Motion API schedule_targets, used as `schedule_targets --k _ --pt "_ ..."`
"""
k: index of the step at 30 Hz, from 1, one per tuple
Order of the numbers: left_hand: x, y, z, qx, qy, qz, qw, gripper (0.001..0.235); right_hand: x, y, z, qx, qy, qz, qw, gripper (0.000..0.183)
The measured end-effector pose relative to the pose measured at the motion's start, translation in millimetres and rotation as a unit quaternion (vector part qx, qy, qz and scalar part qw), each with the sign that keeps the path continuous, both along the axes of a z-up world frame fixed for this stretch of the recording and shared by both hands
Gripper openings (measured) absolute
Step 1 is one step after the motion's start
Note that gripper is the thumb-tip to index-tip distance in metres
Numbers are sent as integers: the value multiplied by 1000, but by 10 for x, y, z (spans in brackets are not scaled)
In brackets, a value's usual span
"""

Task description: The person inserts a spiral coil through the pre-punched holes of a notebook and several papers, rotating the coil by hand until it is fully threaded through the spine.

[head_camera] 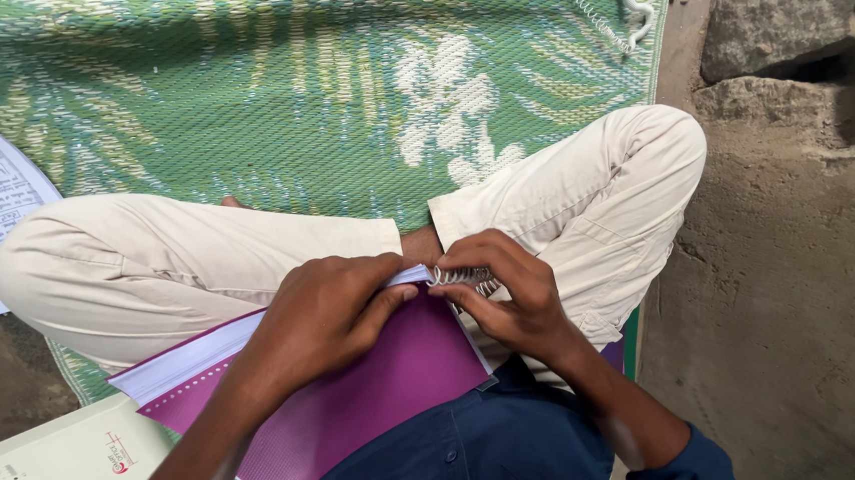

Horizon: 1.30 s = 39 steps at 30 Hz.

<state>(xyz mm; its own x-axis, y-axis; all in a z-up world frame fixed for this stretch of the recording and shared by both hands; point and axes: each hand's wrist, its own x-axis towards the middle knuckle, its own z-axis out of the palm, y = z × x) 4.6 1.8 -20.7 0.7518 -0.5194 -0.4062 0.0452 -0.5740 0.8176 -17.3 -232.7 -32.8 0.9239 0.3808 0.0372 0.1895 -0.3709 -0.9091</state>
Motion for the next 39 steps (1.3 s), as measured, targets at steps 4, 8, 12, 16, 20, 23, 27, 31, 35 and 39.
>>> schedule_targets --k 4,8,12,16,20,23,27,31,35,39 --pt "-13 -3 -39 9 -10 2 1000 24 96 -89 -11 -24 80 68 994 17" --pt "-8 8 -62 19 -10 2 1000 28 245 -257 -120 -11 88 85 992 15" --pt "14 103 -128 88 1 -17 996 45 680 -422 -284 -2 81 -36 996 20" --pt "64 167 -50 85 25 -26 996 39 1128 -347 -327 -67 40 -91 993 30" --pt "25 249 371 54 -43 30 997 27 912 -322 -48 -114 -145 -5 983 69" --pt "87 227 648 51 -166 65 983 25 672 -271 120 172 82 208 959 105" --pt "195 56 822 54 -286 37 956 29 504 -225 57 60 145 134 978 53" --pt "391 156 697 121 -336 60 932 44 626 -534 -119 126 43 68 989 41" --pt "621 561 471 -70 -359 250 896 76 742 -818 -330 145 11 -67 987 20" --pt "671 623 -2 -383 -116 346 849 81 998 -867 -432 168 -35 -130 977 14"
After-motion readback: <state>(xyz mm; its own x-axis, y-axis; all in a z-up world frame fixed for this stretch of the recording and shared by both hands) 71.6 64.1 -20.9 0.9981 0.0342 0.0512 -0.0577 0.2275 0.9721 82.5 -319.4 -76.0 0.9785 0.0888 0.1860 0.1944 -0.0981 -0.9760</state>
